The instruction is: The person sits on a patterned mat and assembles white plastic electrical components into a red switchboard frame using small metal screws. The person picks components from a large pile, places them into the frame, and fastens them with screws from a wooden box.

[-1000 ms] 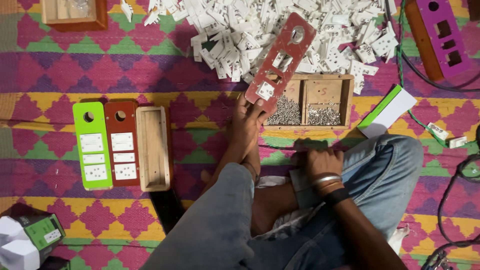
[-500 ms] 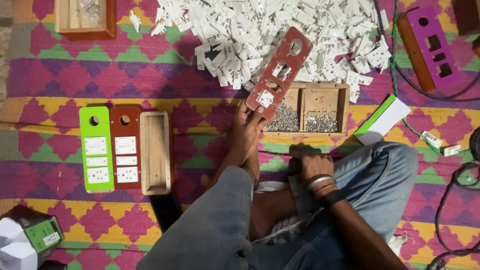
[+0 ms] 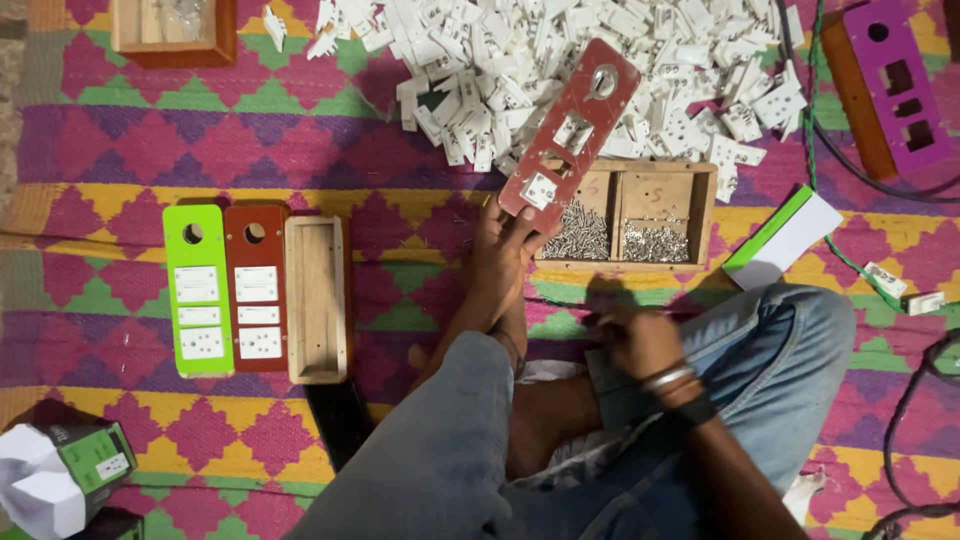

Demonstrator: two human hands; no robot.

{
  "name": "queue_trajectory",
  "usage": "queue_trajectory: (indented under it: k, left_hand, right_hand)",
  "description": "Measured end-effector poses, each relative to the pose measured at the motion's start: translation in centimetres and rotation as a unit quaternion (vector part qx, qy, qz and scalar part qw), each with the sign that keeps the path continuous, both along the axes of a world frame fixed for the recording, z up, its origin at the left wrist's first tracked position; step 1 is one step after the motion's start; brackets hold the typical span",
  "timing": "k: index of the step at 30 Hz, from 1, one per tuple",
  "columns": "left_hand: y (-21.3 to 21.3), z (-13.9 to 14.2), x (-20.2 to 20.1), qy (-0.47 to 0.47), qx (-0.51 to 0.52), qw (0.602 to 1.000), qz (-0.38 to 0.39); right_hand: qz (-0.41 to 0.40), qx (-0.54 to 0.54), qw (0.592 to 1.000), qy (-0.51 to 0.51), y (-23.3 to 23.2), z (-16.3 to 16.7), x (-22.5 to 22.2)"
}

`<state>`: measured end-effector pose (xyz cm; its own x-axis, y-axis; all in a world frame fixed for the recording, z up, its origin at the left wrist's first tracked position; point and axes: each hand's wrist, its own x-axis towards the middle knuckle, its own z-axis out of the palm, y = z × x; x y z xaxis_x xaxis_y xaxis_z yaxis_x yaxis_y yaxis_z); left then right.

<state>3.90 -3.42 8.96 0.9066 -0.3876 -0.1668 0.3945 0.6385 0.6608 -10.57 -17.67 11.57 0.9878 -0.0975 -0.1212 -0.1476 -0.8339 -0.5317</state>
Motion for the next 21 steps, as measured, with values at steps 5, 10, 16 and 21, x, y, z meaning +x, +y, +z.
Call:
queue_trajectory:
  k: [5, 10, 16, 21]
  left_hand:
    - [-0.1, 0.5, 0.0, 0.005, 0.016, 1.000, -0.005]
    - [0.1, 0.1, 0.1, -0.013, 0.017, 1.000, -0.008]
    - [0.3, -1.2, -0.1, 0.006, 0.009, 1.000, -0.005]
    - [0.6, -2.3, -0.2, -0.008, -0.007, 1.000, -0.002]
  right_hand:
    - [0.065, -0.170, 0.973, 0.142, 2.4, -0.9, 0.5]
    - [0.081, -0.197, 0.976, 0.041, 3.6, -0.6, 1.0]
    - [-0.027, -0.032, 0.990, 0.133, 2.0, -0.7, 1.1]
    - [-0.259, 0.241, 0.928, -0.119, -4.7, -0.9, 0.5]
